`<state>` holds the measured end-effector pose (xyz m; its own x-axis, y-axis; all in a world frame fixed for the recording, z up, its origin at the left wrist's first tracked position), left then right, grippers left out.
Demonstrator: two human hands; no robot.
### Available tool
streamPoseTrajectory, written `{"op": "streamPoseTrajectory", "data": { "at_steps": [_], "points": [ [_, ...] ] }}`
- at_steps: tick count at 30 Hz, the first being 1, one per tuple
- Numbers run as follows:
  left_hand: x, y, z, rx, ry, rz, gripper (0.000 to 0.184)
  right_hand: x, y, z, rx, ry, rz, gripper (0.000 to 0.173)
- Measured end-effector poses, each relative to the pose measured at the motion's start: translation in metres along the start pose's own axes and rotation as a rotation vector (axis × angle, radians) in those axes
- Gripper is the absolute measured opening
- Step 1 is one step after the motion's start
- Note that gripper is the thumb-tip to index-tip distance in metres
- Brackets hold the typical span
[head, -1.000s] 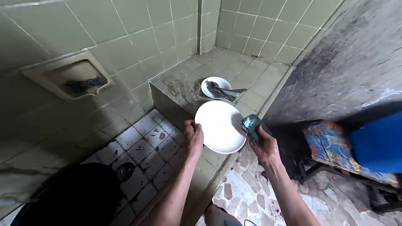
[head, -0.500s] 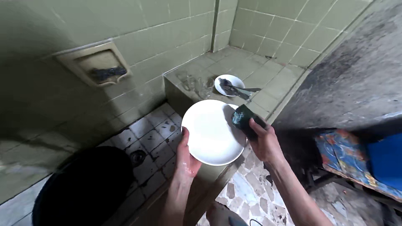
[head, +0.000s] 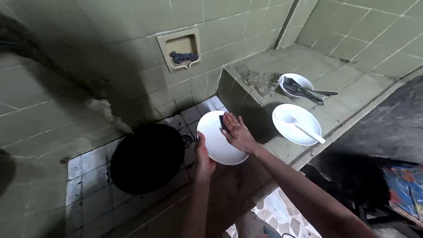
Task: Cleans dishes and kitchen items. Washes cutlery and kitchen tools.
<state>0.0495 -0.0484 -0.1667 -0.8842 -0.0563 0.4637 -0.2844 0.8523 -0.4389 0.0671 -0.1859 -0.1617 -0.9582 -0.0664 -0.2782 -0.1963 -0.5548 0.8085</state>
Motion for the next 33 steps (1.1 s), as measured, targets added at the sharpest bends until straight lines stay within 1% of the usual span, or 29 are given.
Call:
{"op": "streamPoseTrajectory", "data": {
  "at_steps": [1,3,4,5,6,7,9,10,11,12,13,14,15,16,17,18,19,21,22,23,25,27,28,29,30,31,33],
  "points": [
    [-0.003,0.001,0.004,0.024,0.012,0.000,0.050,-0.008,-0.006,0.016,-0.030,0.015,-0.015,0.059],
    [-0.016,0.007,0.002,0.033,-0.001,-0.030,0.050,0.004,-0.026,0.054,-0.124,0.166,-0.036,0.058],
    [-0.024,0.015,-0.002,0.024,-0.012,-0.086,0.050,0.017,-0.035,0.066,-0.142,0.245,0.015,0.058],
    [-0.027,0.023,-0.005,0.027,-0.019,-0.099,0.052,0.031,-0.039,0.067,-0.119,0.305,0.058,0.057],
    [-0.028,0.030,-0.005,0.030,-0.023,-0.088,0.053,0.040,-0.038,0.058,-0.076,0.312,0.099,0.055],
    [-0.024,0.033,-0.004,0.018,-0.015,-0.075,0.053,0.039,-0.033,0.040,-0.035,0.279,0.108,0.056],
    [-0.017,0.024,0.003,-0.020,0.023,-0.049,0.053,0.009,-0.026,-0.004,0.054,0.140,0.033,0.064],
    [-0.016,0.017,0.006,-0.028,0.035,-0.038,0.052,-0.010,-0.029,-0.015,0.077,0.080,-0.004,0.070],
    [-0.018,0.012,0.008,-0.013,0.030,-0.019,0.050,-0.026,-0.034,-0.010,0.072,0.071,-0.060,0.073],
    [-0.022,0.008,0.007,0.010,0.007,0.005,0.048,-0.034,-0.040,0.007,0.036,0.103,-0.091,0.070],
    [-0.027,0.007,0.003,0.024,-0.019,0.031,0.047,-0.031,-0.046,0.033,-0.008,0.169,-0.090,0.065],
    [-0.033,0.012,-0.001,0.019,-0.041,0.027,0.047,-0.019,-0.051,0.057,-0.070,0.252,-0.056,0.059],
    [-0.040,0.021,-0.008,0.023,-0.055,-0.016,0.047,-0.001,-0.054,0.073,-0.128,0.327,0.015,0.055],
    [-0.046,0.029,-0.015,0.049,-0.066,-0.050,0.049,0.016,-0.053,0.076,-0.160,0.381,0.066,0.052],
    [-0.050,0.033,-0.020,0.079,-0.068,-0.053,0.051,0.030,-0.046,0.067,-0.154,0.397,0.091,0.049],
    [-0.050,0.035,-0.022,0.091,-0.068,-0.051,0.052,0.037,-0.039,0.048,-0.112,0.370,0.121,0.048],
    [-0.049,0.035,-0.021,0.076,-0.065,-0.049,0.052,0.033,-0.033,0.025,-0.037,0.321,0.130,0.049],
    [-0.043,0.030,-0.013,0.010,-0.049,-0.032,0.053,0.001,-0.030,-0.016,0.117,0.190,0.090,0.056],
    [-0.042,0.025,-0.007,-0.013,-0.035,-0.030,0.053,-0.021,-0.032,-0.026,0.152,0.142,0.050,0.059],
    [-0.043,0.021,-0.001,-0.009,-0.014,-0.022,0.053,-0.039,-0.038,-0.023,0.146,0.120,-0.010,0.061],
    [-0.048,0.017,0.002,0.006,-0.009,-0.009,0.053,-0.048,-0.057,0.012,0.063,0.155,-0.062,0.061],
    [-0.058,0.024,-0.005,-0.003,-0.050,-0.030,0.054,-0.020,-0.066,0.059,-0.083,0.271,0.053,0.057],
    [-0.062,0.033,-0.010,0.000,-0.067,-0.090,0.054,-0.001,-0.065,0.070,-0.143,0.338,0.128,0.053],
    [-0.063,0.040,-0.015,0.005,-0.079,-0.106,0.055,0.014,-0.061,0.067,-0.160,0.389,0.179,0.051],
    [-0.060,0.045,-0.018,0.001,-0.087,-0.100,0.056,0.024,-0.057,0.053,-0.143,0.395,0.227,0.051],
    [-0.056,0.047,-0.018,-0.004,-0.089,-0.100,0.056,0.024,-0.050,0.033,-0.093,0.355,0.245,0.052],
    [-0.048,0.037,-0.014,-0.031,-0.081,-0.061,0.055,-0.006,-0.042,-0.009,0.048,0.209,0.193,0.058]
  ]
}}
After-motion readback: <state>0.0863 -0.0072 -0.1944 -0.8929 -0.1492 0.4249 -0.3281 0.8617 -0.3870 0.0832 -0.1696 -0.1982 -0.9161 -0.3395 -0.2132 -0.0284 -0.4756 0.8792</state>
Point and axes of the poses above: each hand's wrist, its own x-axis away from the middle knuckle, its own y-axis out of the back of the hand, z = x × y, the point moved 9 cm from there along -x, towards the middle knuckle, and after that the axes turned 10 degrees about -z, right-handed, at the moved point
